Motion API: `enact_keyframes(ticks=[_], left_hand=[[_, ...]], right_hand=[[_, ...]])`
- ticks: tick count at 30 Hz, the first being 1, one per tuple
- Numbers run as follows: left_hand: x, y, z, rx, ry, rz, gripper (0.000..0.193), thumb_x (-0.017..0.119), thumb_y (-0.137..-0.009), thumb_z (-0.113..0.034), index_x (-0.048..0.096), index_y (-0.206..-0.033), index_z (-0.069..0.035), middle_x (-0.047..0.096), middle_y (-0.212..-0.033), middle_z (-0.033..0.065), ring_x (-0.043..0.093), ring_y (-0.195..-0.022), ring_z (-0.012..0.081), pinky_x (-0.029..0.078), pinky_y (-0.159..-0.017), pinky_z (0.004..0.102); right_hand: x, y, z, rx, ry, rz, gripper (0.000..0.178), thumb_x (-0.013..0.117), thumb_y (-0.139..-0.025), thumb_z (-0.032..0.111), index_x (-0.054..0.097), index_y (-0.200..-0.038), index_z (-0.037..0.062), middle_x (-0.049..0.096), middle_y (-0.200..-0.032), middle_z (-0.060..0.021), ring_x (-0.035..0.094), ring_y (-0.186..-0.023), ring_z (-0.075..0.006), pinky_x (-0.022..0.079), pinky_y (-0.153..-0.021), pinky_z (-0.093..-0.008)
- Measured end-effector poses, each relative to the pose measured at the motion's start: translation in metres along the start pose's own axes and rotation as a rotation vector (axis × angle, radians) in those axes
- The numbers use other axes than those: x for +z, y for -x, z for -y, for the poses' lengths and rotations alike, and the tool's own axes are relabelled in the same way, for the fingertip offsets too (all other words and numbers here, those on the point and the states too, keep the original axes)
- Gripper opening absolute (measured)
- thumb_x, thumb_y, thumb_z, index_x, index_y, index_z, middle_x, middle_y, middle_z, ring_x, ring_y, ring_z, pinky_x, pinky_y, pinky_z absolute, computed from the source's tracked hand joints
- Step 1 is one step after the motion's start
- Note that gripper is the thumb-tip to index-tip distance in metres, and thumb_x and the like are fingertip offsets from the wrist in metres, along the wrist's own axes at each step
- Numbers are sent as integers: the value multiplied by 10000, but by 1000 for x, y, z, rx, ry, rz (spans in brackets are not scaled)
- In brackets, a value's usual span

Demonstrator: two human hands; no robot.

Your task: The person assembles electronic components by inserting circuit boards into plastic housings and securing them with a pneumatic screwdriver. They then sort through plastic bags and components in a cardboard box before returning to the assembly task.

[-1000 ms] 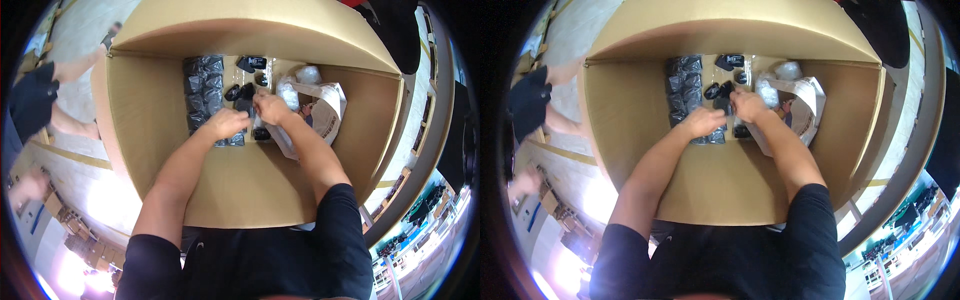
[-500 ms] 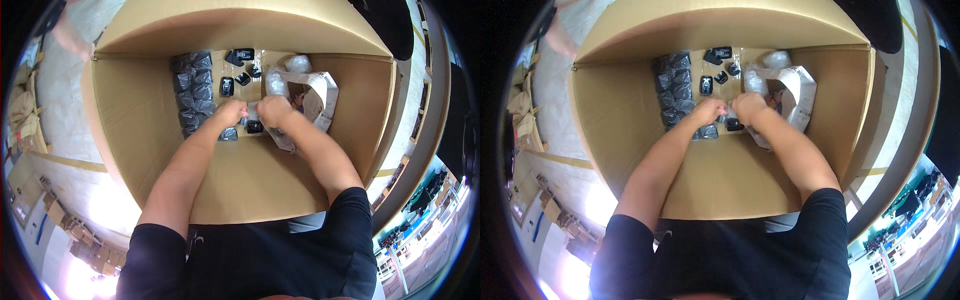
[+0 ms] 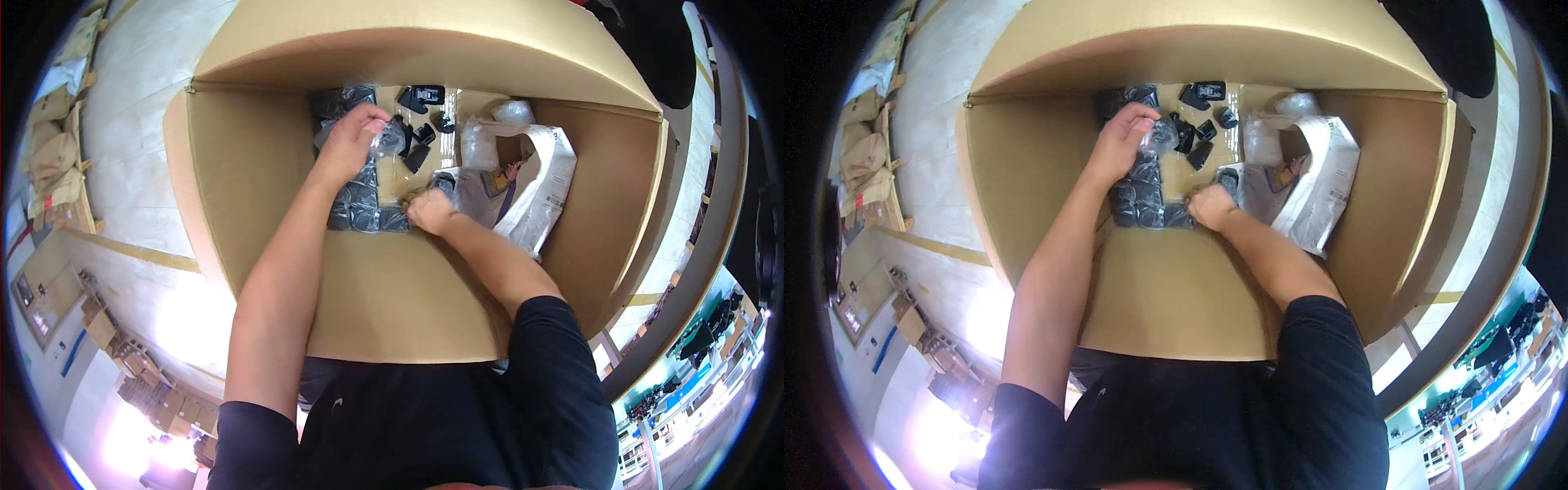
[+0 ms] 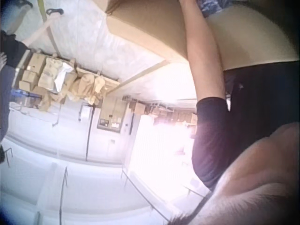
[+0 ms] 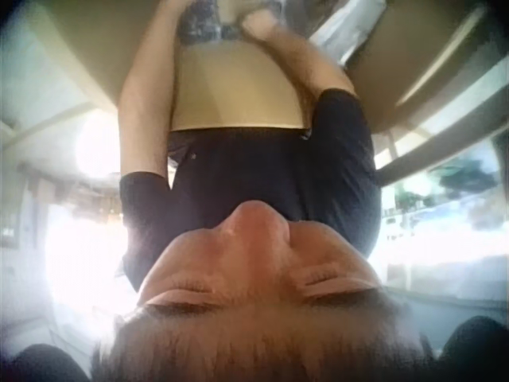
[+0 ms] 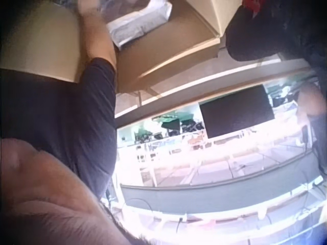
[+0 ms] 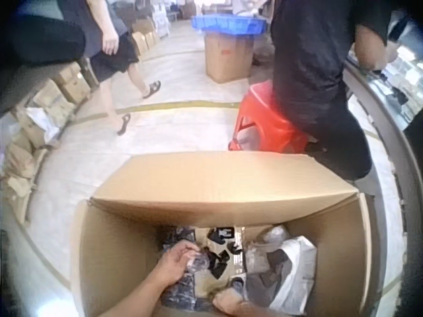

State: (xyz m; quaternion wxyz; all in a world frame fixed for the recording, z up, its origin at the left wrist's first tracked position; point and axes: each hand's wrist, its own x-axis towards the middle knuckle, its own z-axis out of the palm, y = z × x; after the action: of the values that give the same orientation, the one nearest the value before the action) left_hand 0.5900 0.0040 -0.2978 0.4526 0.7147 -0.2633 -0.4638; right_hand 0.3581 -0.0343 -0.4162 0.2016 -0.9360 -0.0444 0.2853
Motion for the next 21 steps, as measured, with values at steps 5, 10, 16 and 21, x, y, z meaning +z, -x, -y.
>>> enact_keyframes(ticks=[5,10,16,21], left_hand=[[-8,9,-3,40,-206,-59,159,582,-1005,-161,660,-1076,-41,699,-944,100,668,-944,205,507,-866,331],[-5,17,19,-100,-493,201,120,605,-947,-115,705,-957,-50,719,-973,116,693,-834,264,541,-765,374],[52,78,87,209,-1347,937,188,579,-905,-123,758,-956,-104,743,-1042,121,735,-944,306,599,-789,433],[39,89,126,14,-1281,677,198,570,-911,-139,756,-969,-98,712,-1096,131,733,-964,297,601,-787,430]], right_hand=[[-64,36,-14,-121,-426,-135,254,572,-886,278,751,-853,101,690,-1071,-150,677,-1031,-307,555,-834,-418],[-104,33,-55,-107,-1357,-208,255,650,-752,20,442,-606,16,659,-834,-85,626,-808,-141,462,-662,-332],[-66,26,-60,259,-1237,30,87,563,-781,64,528,-701,57,643,-699,-102,639,-794,-228,483,-683,-380],[-67,-4,1,352,-577,-260,287,634,-837,156,641,-1112,74,683,-1102,-224,665,-1067,-390,538,-889,-470]])
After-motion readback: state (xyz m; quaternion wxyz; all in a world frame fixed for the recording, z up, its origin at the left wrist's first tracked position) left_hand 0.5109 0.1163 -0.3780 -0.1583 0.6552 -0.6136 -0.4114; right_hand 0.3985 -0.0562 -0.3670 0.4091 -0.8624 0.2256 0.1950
